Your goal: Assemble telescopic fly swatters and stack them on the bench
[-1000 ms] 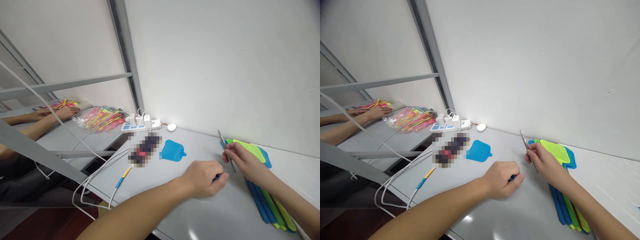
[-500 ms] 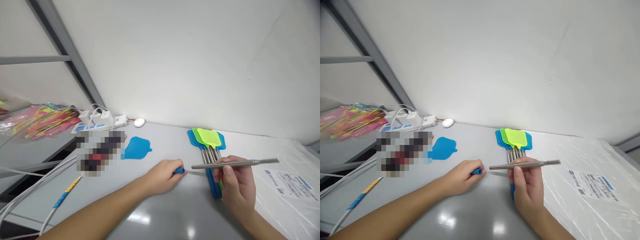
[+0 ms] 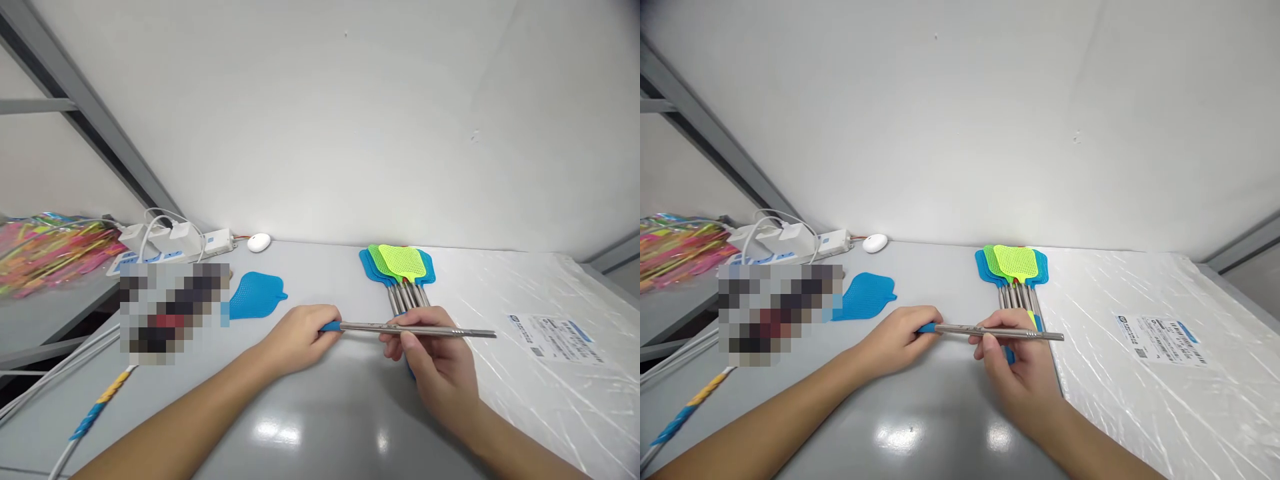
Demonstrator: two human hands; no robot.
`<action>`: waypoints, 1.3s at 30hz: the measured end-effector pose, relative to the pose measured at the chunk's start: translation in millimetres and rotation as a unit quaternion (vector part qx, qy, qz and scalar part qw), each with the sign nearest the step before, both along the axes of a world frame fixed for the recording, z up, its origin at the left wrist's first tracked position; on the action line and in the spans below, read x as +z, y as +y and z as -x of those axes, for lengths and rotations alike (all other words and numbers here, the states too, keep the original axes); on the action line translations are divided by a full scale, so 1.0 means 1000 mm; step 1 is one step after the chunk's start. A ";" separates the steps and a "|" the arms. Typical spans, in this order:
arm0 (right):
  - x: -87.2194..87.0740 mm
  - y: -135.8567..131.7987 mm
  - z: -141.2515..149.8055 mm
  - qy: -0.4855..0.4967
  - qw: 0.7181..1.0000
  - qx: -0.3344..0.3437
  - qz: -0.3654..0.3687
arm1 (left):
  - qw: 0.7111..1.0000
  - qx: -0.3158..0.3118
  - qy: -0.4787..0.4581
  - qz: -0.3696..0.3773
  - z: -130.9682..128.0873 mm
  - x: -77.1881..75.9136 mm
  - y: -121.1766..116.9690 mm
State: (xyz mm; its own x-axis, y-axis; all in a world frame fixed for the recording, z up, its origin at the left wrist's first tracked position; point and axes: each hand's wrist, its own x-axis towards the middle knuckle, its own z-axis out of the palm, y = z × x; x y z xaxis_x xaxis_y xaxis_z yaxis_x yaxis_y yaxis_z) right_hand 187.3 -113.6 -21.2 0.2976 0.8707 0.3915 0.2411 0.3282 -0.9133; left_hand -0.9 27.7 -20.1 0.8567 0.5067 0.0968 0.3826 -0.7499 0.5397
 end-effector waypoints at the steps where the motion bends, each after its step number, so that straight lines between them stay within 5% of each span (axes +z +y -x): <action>1: 0.001 0.001 0.000 0.013 1.000 -0.001 0.009 | 1.000 0.003 -0.002 -0.006 0.001 0.000 0.001; 7: 0.012 0.008 0.001 0.059 0.994 0.023 0.093 | 0.999 0.005 -0.007 -0.035 0.002 0.000 0.000; 15: 0.013 0.002 0.008 -0.033 0.984 0.101 0.145 | 0.998 -0.057 -0.026 -0.032 -0.002 0.001 -0.020; 21: 0.017 0.002 0.009 0.041 0.982 0.079 0.169 | 0.997 -0.056 -0.046 0.001 -0.003 0.006 -0.022; 27: 0.021 0.011 -0.001 0.075 0.981 0.003 0.179 | 0.995 0.023 -0.079 0.049 -0.001 0.010 -0.014; 34: 0.018 0.013 -0.013 -0.156 0.975 -0.009 0.158 | 0.924 0.194 -0.283 0.170 0.009 0.014 0.006; 39: 0.015 0.006 0.000 -0.373 0.920 0.074 0.099 | 0.886 0.168 -0.357 0.243 0.010 0.016 0.009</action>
